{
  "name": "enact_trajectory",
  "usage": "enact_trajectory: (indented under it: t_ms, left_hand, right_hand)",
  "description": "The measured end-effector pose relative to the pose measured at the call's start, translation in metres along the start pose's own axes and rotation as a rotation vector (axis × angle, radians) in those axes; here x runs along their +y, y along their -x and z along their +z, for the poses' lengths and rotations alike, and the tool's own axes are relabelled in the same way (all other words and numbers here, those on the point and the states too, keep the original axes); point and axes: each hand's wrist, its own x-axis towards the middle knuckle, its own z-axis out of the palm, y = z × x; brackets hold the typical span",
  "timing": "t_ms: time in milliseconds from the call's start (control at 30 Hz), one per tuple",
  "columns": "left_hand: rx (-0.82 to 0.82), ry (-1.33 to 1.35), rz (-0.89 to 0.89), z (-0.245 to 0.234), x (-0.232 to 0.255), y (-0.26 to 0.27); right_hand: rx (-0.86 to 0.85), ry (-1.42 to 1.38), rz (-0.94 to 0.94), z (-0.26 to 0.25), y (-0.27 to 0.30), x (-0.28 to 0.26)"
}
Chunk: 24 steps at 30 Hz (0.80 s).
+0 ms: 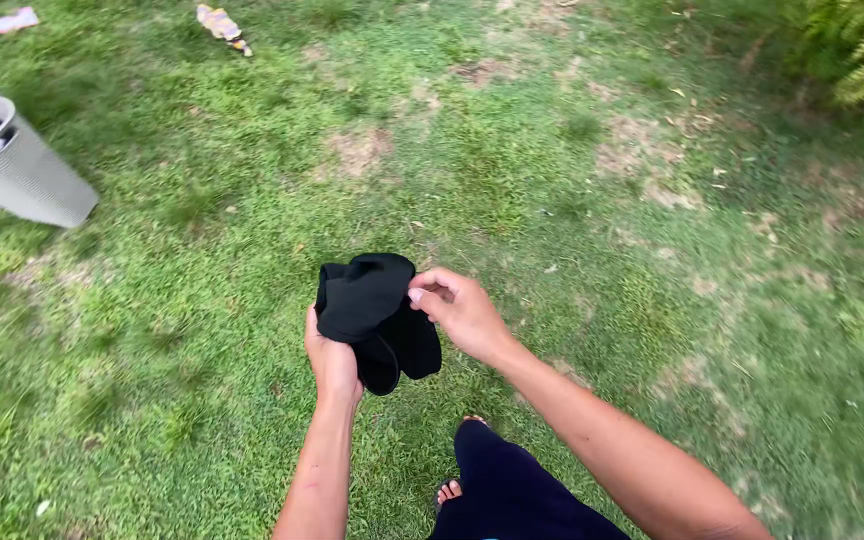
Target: Collecting dried clothes from a clothesline and placing them into a laundry basket on the grass.
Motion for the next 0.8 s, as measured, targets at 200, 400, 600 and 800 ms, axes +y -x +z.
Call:
enact_trajectory:
  t_ms: [200,400,600,800]
  left_hand:
    - [0.029,0.292,0.028,-0.055,0.068,-0.027]
    - [0.241,0.207,-0.027,-0.171,-0.007,-0.125]
    - [0.444,0.294,-0.032,-0.261,0.065,-0.246]
    - [0.546,0.289,0.064,-0.343,0.139,-0.314]
  right_hand:
    - [-0.169,-0.036,0.195,0.097,-0.057,0.022]
    - [-0.357,-0.435,0.232,0.207,-0.150,-0.020]
    - [-0.263,-0.461,0.175,0.328,-0.281,-0.048]
    - [-0.346,-0.465,0.145,0.433,-0.384,-0.074]
